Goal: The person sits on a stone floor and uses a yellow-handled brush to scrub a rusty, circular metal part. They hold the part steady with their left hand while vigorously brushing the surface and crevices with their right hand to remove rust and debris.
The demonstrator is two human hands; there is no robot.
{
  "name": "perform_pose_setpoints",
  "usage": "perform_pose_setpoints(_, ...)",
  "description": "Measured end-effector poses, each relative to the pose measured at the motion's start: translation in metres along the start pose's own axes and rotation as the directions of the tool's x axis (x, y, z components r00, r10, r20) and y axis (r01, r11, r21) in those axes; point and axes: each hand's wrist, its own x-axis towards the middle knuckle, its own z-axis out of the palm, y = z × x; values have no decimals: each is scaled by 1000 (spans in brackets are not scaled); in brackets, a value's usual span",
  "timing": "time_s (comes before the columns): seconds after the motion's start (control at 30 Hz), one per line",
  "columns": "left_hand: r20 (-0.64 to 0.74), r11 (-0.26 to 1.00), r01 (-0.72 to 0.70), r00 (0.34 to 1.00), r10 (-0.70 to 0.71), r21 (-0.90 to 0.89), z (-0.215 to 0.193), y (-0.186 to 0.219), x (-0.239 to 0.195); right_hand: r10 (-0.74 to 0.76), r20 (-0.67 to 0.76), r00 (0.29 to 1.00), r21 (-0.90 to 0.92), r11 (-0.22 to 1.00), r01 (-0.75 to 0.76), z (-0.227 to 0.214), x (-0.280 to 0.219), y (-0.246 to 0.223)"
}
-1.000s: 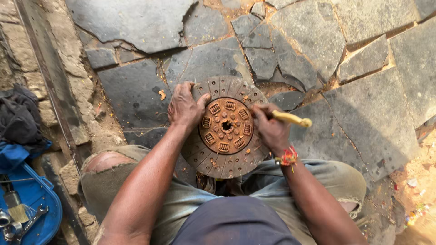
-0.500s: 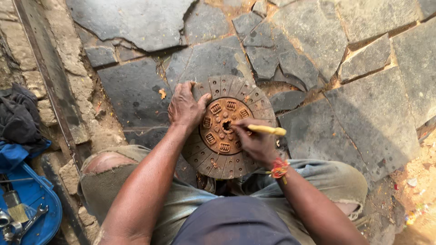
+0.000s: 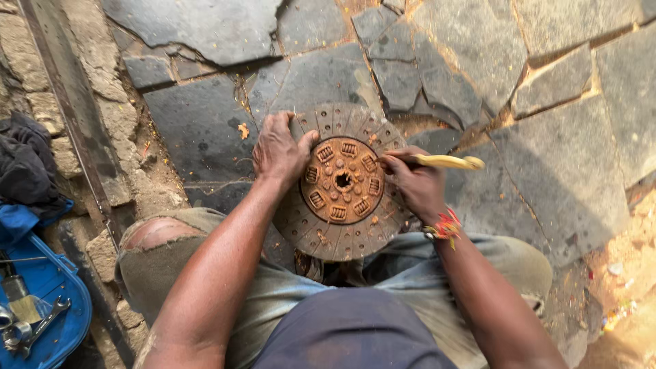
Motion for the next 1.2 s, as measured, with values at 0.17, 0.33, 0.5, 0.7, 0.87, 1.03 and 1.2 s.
perform_pose_setpoints(0.17,-21,1000,-7,1000,7,16,-1,2,2,-42,38,998,23,999,42,2,-1,5)
perform_pose_setpoints(0.33,5,1000,0,1000,0,25,0,2,-4,101,108,989,226,966,-123,-14,7,10)
perform_pose_setpoints(0.5,-16,1000,-14,1000,15,17,1,-1,4,61,0,998,137,989,-61,10,-3,17)
perform_pose_setpoints(0.7,-51,999,-36,998,34,-36,3,2,-1,-40,87,995,-11,999,41,4,-6,10)
perform_pose_setpoints(0.87,-16,1000,-19,1000,18,-17,1,7,-3,246,168,954,112,957,-267,-13,3,16)
perform_pose_setpoints(1.03,43,1000,11,999,-10,-17,2,9,-1,236,328,915,-31,971,-239,-28,27,14)
perform_pose_setpoints(1.2,-53,999,-38,998,36,-34,-2,7,-5,122,206,971,70,988,-139,-23,35,-4)
